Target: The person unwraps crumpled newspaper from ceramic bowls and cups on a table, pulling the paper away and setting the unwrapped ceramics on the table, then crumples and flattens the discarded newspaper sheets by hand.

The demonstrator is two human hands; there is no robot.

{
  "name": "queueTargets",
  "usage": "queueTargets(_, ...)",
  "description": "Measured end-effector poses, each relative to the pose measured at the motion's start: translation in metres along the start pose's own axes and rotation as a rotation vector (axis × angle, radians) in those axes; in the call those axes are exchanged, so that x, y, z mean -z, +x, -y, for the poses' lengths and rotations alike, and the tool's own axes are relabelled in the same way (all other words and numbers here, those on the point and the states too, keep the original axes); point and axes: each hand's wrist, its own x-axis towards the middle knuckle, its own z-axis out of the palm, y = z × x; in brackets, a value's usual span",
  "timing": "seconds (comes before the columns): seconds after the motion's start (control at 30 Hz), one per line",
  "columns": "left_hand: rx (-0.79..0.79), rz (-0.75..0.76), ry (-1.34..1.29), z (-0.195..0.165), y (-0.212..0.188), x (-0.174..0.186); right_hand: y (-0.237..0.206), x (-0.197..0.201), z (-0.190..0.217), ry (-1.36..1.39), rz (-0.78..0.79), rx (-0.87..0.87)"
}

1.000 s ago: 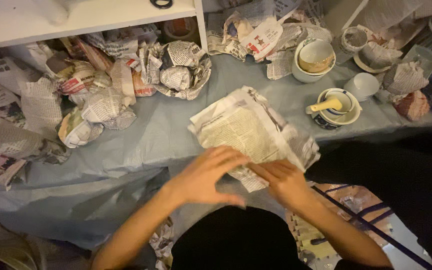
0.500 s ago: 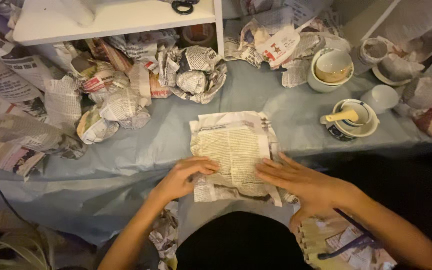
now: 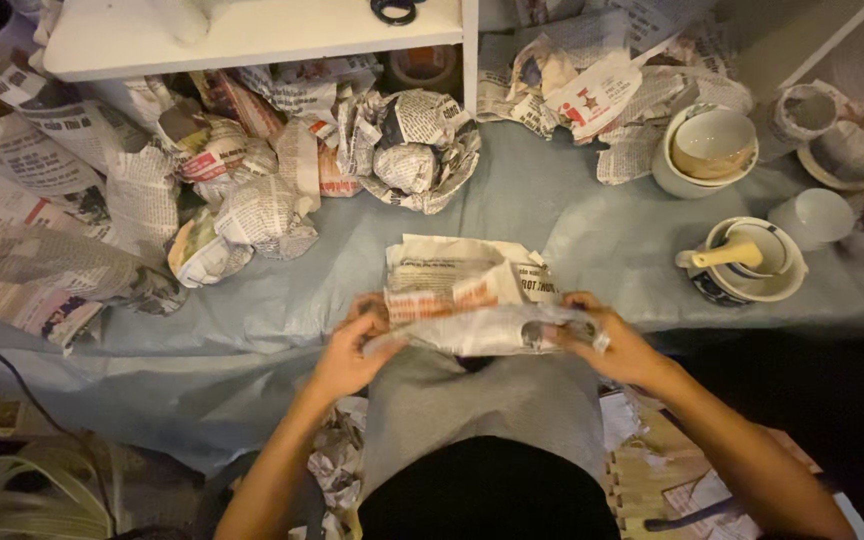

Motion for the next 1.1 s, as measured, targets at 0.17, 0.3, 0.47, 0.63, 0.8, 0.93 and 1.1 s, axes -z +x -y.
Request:
queueTargets(0.17, 0.108, -0.077, 0.070, -0.009, 0.000, 0.005, 0.006, 0.002, 0.012, 0.071, -0.080, 0.278)
queueTargets(0.3, 0.095, -0.111, 0.089, -0.022, 0.002, 0.011, 0.004, 0.000, 0.030, -0.085, -0.050, -0.279)
queueTargets(0.47, 0.363, -0.208, 0.174, -0.034, 0.009, 0.008, 0.004, -0.003, 0.045, 0.117, -0.174, -0.096)
queueTargets(0.63, 0.247, -0.292, 0.089, -0.040, 0.012, 0.002, 0.007, -0.006, 0.048, 0.208, -0.214, -0.116)
queueTargets(0.8, 0.320, -0.312, 0.493, -0.047, 0.021, 0.004, 0.010, -0.006, 0.054, -0.173, -0.291, -0.060)
queueTargets(0.93, 0.076, -0.451, 0.586, -0.064, 0.024, 0.000, 0.008, -0.012, 0.074, -0.446, -0.480, 0.082)
queueTargets(1.1, -0.190, -0.373, 0.781, -0.080, 0.027, -0.022, 0.005, -0.034, 0.107, -0.746, -0.653, 0.537)
